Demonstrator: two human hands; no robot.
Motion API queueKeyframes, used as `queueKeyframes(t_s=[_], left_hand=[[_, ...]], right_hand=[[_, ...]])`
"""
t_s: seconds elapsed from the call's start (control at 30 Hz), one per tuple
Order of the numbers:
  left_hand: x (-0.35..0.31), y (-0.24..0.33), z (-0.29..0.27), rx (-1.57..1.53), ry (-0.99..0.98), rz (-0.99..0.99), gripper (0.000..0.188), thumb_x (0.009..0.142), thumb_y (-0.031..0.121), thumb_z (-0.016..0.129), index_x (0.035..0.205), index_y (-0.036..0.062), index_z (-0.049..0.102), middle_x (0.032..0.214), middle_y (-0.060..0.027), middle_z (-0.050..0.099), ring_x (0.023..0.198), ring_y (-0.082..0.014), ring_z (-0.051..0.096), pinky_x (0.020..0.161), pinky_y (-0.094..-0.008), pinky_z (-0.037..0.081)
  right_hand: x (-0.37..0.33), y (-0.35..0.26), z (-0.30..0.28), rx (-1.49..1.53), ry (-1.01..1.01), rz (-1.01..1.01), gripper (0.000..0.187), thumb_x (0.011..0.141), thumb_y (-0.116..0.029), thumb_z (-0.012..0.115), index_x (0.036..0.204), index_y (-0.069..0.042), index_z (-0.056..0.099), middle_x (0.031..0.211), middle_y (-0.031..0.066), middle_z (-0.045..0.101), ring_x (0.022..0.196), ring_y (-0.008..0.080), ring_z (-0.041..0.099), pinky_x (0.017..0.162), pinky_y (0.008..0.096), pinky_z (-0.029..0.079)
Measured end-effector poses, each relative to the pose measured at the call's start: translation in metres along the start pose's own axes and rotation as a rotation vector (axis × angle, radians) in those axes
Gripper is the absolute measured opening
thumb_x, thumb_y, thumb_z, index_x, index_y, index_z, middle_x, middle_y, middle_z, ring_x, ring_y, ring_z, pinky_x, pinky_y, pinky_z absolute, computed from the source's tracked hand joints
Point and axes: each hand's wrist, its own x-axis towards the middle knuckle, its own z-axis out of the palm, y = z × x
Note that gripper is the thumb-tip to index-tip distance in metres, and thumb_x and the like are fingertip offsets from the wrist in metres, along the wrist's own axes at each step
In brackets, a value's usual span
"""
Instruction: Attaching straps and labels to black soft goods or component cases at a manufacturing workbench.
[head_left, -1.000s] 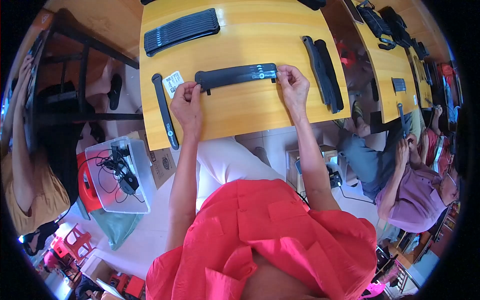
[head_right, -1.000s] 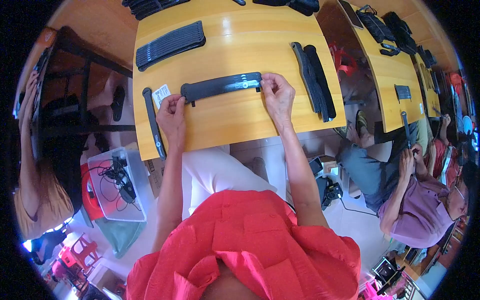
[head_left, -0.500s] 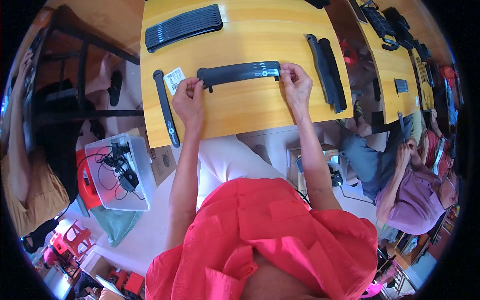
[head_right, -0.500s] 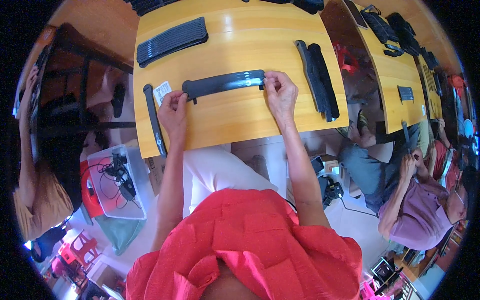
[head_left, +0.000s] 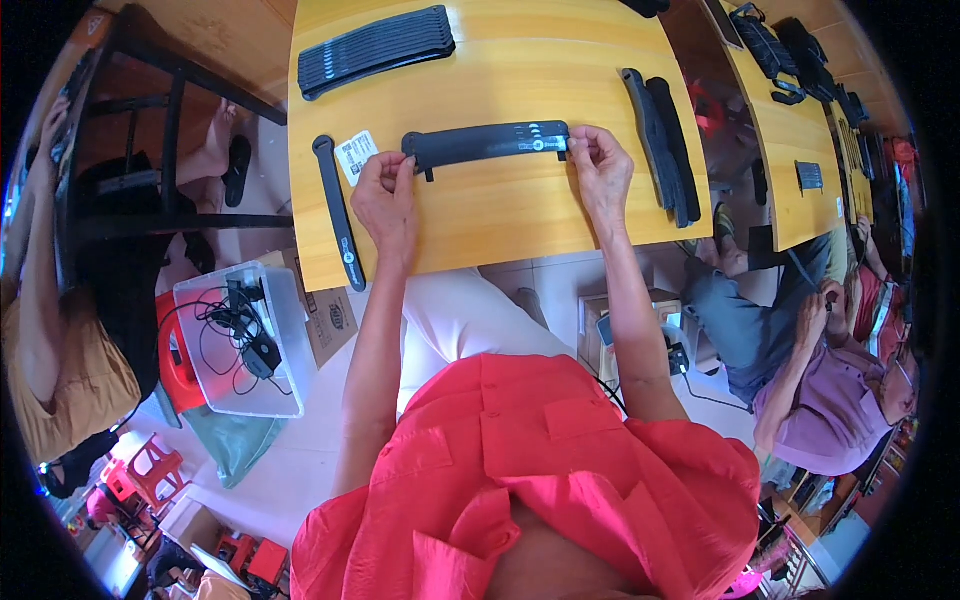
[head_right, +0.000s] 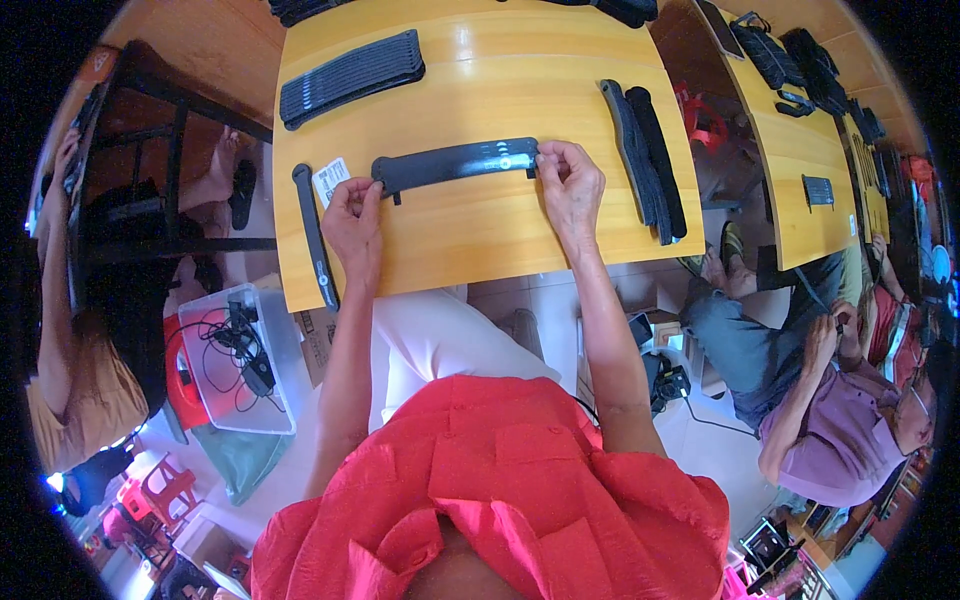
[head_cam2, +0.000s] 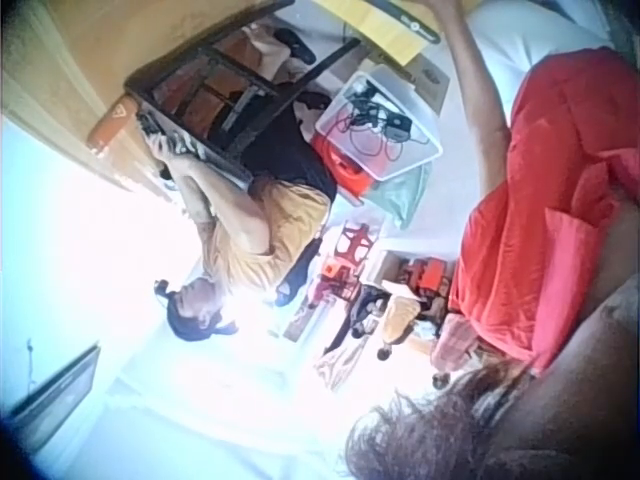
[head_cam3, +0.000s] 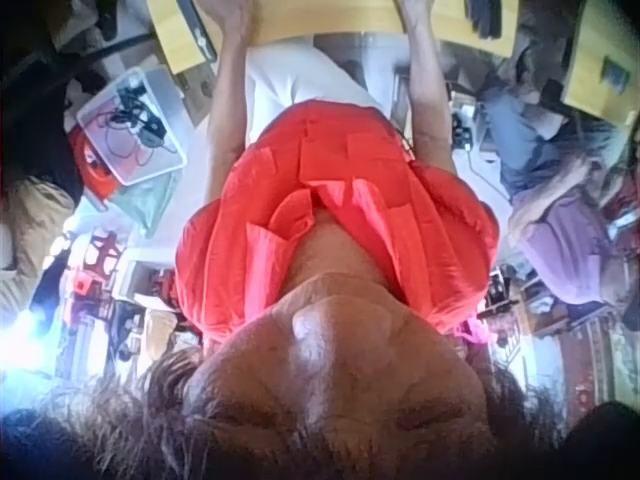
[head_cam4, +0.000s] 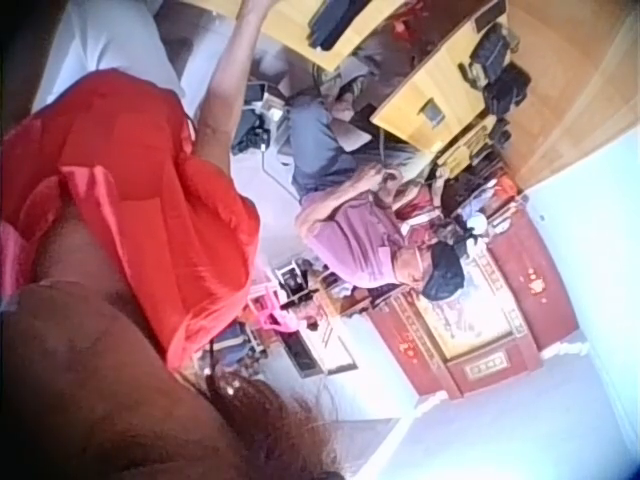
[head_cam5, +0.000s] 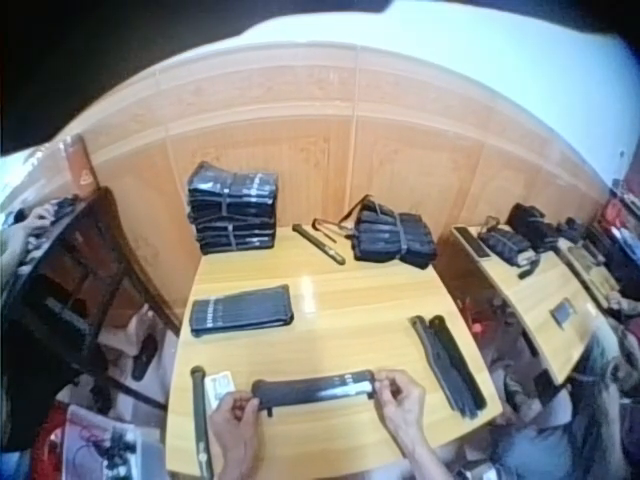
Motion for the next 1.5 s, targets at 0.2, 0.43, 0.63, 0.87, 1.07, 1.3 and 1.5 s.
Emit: queueKeyframes(t_s=[0.2, 0.43, 0.63, 0.87, 1.07, 1.3, 1.5], left_hand=[[-0.0008, 0.0034, 0.0002, 0.001, 0.014, -0.005, 0.009, 0.078, 0.005, 0.066, 0.085, 0.0009, 0.063, 0.068, -0.004, 0.062, 0.056, -0.0081, 0.053, 0.054, -0.0225, 0.043], [0.0005, -0.0002, 0.0004, 0.035, 0.01, -0.003, 0.01, 0.078, 0.006, 0.067, 0.085, 0.0014, 0.063, 0.069, -0.0046, 0.063, 0.058, -0.0092, 0.055, 0.055, -0.0234, 0.044], [0.0001, 0.0019, 0.0004, 0.033, 0.003, -0.009, 0.01, 0.078, 0.007, 0.067, 0.085, 0.0015, 0.062, 0.069, -0.0044, 0.063, 0.058, -0.0092, 0.055, 0.055, -0.0233, 0.045], [-0.0003, 0.0017, 0.0011, 0.04, 0.004, 0.003, 0.01, 0.078, 0.008, 0.067, 0.085, 0.0016, 0.062, 0.068, -0.0043, 0.062, 0.057, -0.0091, 0.055, 0.055, -0.0232, 0.045], [-0.0005, 0.0047, 0.0012, 0.057, 0.011, -0.006, 0.01, 0.079, 0.008, 0.067, 0.085, 0.0013, 0.062, 0.068, -0.0052, 0.062, 0.058, -0.0103, 0.055, 0.055, -0.0243, 0.044], [-0.0002, 0.0054, 0.0006, 0.1, 0.004, 0.022, 0.01, 0.079, 0.009, 0.066, 0.085, 0.0012, 0.062, 0.07, -0.0066, 0.063, 0.059, -0.0127, 0.056, 0.056, -0.0259, 0.045], [-0.0002, 0.0068, 0.0011, 0.121, 0.012, 0.005, 0.01, 0.079, 0.009, 0.066, 0.085, 0.0014, 0.062, 0.069, -0.007, 0.063, 0.059, -0.0131, 0.057, 0.057, -0.0264, 0.045]], right_hand=[[-0.0006, 0.0007, 0.0006, 0.01, 0.005, 0.001, 0.01, 0.077, -0.001, 0.064, 0.087, 0.0, 0.064, 0.069, 0.0044, 0.061, 0.057, 0.0083, 0.053, 0.054, 0.0229, 0.044], [-0.0004, 0.0018, 0.0022, 0.02, 0.009, 0.004, 0.011, 0.076, 0.0, 0.064, 0.087, 0.0, 0.064, 0.07, 0.0058, 0.061, 0.057, 0.0096, 0.054, 0.056, 0.0236, 0.046], [0.0001, 0.0006, 0.0003, -0.018, 0.008, -0.002, 0.011, 0.076, -0.001, 0.064, 0.087, 0.0, 0.064, 0.069, 0.0064, 0.061, 0.057, 0.0104, 0.055, 0.056, 0.0242, 0.046], [0.0, 0.0001, -0.0006, -0.04, 0.016, -0.012, 0.011, 0.075, -0.002, 0.065, 0.086, 0.001, 0.064, 0.07, 0.0074, 0.062, 0.057, 0.011, 0.056, 0.056, 0.0248, 0.046], [-0.0002, -0.0024, 0.0003, -0.042, 0.032, 0.008, 0.011, 0.075, -0.003, 0.066, 0.086, 0.001, 0.064, 0.069, 0.0072, 0.063, 0.058, 0.011, 0.057, 0.056, 0.0247, 0.047], [-0.0001, -0.0014, 0.0, -0.052, 0.021, 0.007, 0.011, 0.075, -0.003, 0.066, 0.085, 0.001, 0.063, 0.069, 0.007, 0.062, 0.057, 0.0109, 0.057, 0.055, 0.0247, 0.047], [-0.0004, -0.0056, -0.0003, -0.064, 0.023, -0.002, 0.01, 0.075, -0.003, 0.066, 0.085, 0.001, 0.063, 0.068, 0.0069, 0.062, 0.056, 0.0109, 0.056, 0.055, 0.0246, 0.046]])
